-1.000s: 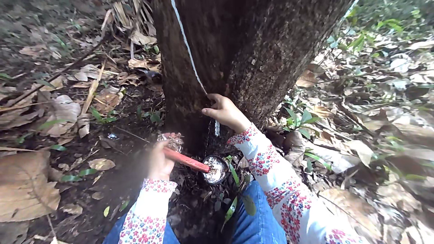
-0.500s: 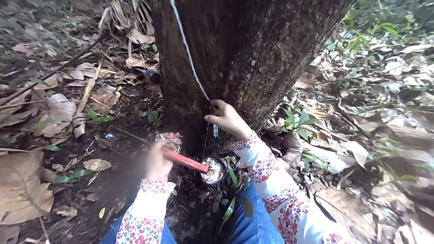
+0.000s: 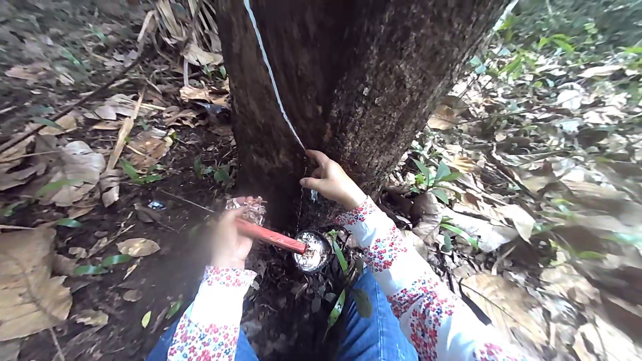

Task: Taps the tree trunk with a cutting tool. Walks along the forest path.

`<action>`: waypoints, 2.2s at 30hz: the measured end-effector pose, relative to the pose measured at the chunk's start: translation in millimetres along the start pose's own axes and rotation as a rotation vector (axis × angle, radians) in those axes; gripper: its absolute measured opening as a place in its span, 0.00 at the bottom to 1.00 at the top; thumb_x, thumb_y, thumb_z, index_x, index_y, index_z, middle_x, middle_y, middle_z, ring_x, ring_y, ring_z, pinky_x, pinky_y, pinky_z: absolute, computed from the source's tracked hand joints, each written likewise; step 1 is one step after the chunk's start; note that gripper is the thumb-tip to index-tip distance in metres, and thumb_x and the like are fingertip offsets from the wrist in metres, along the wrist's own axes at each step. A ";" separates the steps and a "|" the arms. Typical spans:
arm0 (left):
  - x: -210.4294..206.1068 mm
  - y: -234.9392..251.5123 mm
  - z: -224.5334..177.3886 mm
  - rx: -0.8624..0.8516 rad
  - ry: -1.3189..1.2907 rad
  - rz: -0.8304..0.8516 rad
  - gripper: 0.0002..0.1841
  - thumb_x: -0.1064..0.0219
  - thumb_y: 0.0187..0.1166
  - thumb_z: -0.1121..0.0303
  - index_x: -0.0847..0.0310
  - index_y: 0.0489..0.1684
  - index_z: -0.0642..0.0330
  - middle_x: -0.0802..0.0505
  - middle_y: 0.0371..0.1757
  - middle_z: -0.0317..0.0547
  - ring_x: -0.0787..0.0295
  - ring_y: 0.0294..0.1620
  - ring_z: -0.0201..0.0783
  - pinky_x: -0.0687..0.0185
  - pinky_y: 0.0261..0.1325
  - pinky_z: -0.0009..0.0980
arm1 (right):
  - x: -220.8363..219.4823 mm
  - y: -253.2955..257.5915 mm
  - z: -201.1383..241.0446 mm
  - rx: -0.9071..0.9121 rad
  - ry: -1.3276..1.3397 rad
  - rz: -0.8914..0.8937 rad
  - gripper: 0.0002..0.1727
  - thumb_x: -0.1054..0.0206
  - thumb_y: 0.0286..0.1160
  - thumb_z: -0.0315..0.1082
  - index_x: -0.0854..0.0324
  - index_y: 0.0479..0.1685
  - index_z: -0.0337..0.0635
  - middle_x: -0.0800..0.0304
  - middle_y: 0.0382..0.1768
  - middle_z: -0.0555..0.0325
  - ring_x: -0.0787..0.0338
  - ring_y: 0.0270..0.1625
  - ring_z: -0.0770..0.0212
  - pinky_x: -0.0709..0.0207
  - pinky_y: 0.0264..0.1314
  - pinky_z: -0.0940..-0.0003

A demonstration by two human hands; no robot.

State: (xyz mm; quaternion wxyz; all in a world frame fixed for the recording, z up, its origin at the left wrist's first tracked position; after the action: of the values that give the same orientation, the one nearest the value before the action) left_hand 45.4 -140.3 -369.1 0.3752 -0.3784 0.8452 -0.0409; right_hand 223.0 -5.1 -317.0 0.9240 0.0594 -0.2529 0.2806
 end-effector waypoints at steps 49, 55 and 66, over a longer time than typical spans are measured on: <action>2.3 0.0 -3.1 -0.014 -0.008 0.005 0.10 0.52 0.82 0.80 0.25 0.42 0.62 0.09 0.35 0.46 0.08 0.35 0.36 0.09 0.41 0.31 | -17.6 -20.5 -10.3 -0.166 -0.009 -0.046 0.49 0.27 0.74 0.33 0.54 0.93 0.36 0.12 0.31 0.48 0.16 0.30 0.60 0.20 0.43 0.61; 2.1 2.6 -1.3 -0.004 -0.008 0.022 0.09 0.53 0.83 0.79 0.26 0.45 0.62 0.09 0.36 0.46 0.08 0.35 0.36 0.09 0.40 0.31 | -23.4 -28.9 -16.6 -0.171 0.137 -0.069 0.51 0.28 0.75 0.31 0.59 0.94 0.37 0.12 0.32 0.50 0.18 0.29 0.66 0.23 0.39 0.69; 9.5 31.2 6.2 0.060 0.001 0.055 0.10 0.54 0.83 0.79 0.26 0.46 0.61 0.08 0.37 0.44 0.07 0.38 0.35 0.08 0.42 0.31 | -37.2 -24.8 -21.9 -0.120 0.208 -0.100 0.53 0.28 0.74 0.30 0.63 0.96 0.43 0.18 0.25 0.58 0.24 0.23 0.72 0.28 0.31 0.75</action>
State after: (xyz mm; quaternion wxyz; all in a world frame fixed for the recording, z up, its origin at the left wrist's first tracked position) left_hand 26.5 -123.2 -390.3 0.3870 -0.3434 0.8539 -0.0561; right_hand 219.5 -38.5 -353.8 0.9599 -0.0128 -0.1689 0.2235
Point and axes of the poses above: each hand's wrist, its own y-axis towards the middle knuckle, its own x-axis out of the back of the hand, z = x × y, the point moved 3 cm from there along y, towards the middle knuckle
